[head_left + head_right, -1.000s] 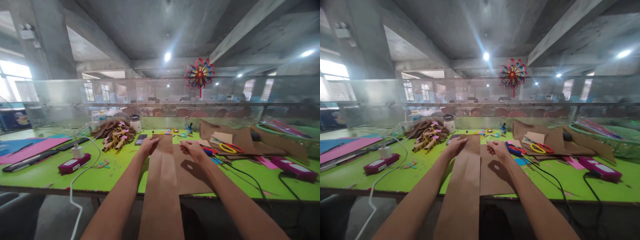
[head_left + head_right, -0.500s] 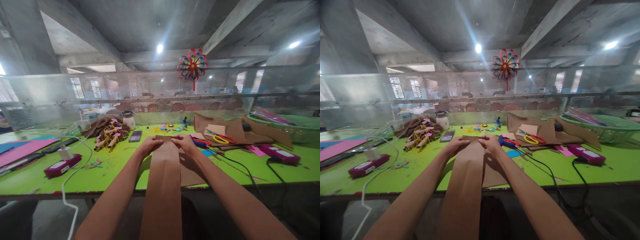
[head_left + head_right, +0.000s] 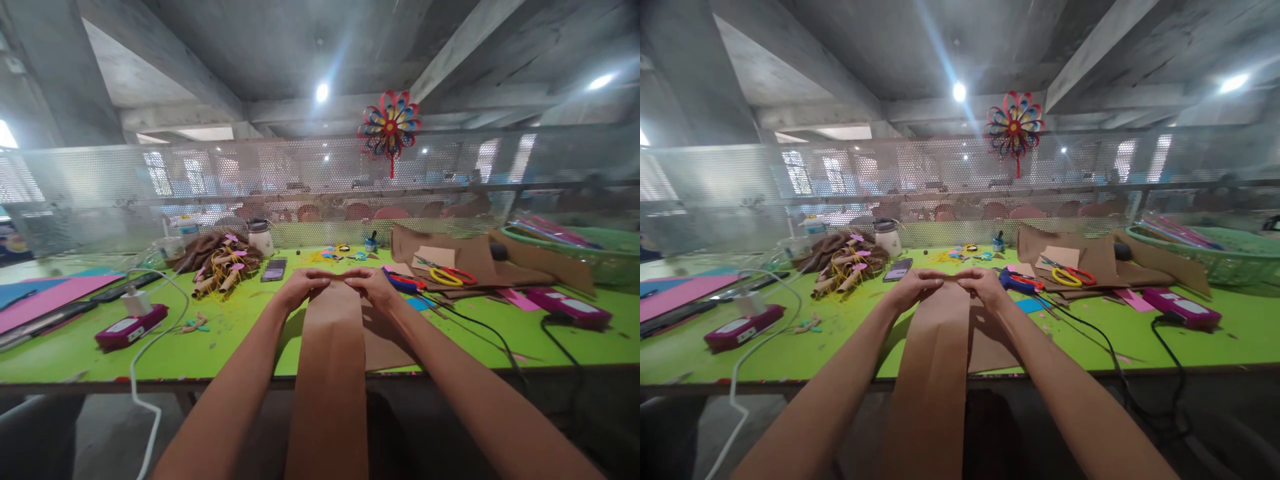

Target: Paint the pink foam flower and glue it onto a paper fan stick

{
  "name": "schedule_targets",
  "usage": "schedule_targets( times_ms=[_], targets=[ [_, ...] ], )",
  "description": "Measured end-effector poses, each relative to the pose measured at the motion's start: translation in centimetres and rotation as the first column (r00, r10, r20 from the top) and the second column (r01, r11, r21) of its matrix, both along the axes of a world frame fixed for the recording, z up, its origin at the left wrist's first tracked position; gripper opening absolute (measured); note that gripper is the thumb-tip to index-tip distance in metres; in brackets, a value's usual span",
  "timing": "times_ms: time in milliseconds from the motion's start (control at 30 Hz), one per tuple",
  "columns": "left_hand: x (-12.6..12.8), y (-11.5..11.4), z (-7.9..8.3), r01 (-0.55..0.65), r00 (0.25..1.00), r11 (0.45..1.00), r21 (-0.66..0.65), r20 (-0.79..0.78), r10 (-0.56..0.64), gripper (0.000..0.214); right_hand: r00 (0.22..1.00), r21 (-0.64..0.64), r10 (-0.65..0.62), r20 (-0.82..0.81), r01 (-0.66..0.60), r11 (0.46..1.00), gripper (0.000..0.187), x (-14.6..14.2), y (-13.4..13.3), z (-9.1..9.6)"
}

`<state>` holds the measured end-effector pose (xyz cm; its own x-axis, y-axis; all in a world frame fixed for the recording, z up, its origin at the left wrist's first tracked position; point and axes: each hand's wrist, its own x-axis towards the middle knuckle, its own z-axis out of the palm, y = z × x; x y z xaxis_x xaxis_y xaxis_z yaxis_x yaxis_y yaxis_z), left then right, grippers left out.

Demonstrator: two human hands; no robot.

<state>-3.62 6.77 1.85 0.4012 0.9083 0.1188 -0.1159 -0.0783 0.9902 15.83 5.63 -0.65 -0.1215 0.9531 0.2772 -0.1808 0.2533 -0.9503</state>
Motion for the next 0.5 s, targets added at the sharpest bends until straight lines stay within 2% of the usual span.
schedule_targets(
  times_ms=[100, 233, 333, 500],
  targets=[
    [0.0, -0.1, 0.1, 0.032, 0.996, 0.999, 0.033, -0.086, -0.029, 0.023, 0.999, -0.003, 0.003, -0.051, -0.003, 1.000, 0.023, 0.0, 0.2, -0.2],
    [-0.1, 0.2, -0.1, 0.016, 0.997, 0.998, 0.061, -0.082, -0.011, 0.023, 0.998, 0.027, 0.001, -0.069, 0.001, 1.000, 0.018, 0.1, 0.0, 0.1],
    [-0.3, 0.4, -0.2, 0.033, 0.996, 0.996, 0.088, -0.083, -0.025, 0.025, 1.000, 0.085, -0.016, -0.024, 0.018, 0.996, 0.015, 0.0, -0.6, 0.5],
    [-0.3, 0.0, 0.2, 0.119, 0.992, 0.990, 0.070, 0.042, -0.122, 0.017, 0.992, 0.199, -0.104, 0.072, 0.088, 0.976, 0.011, -0.2, -1.1, 0.7]
  ],
)
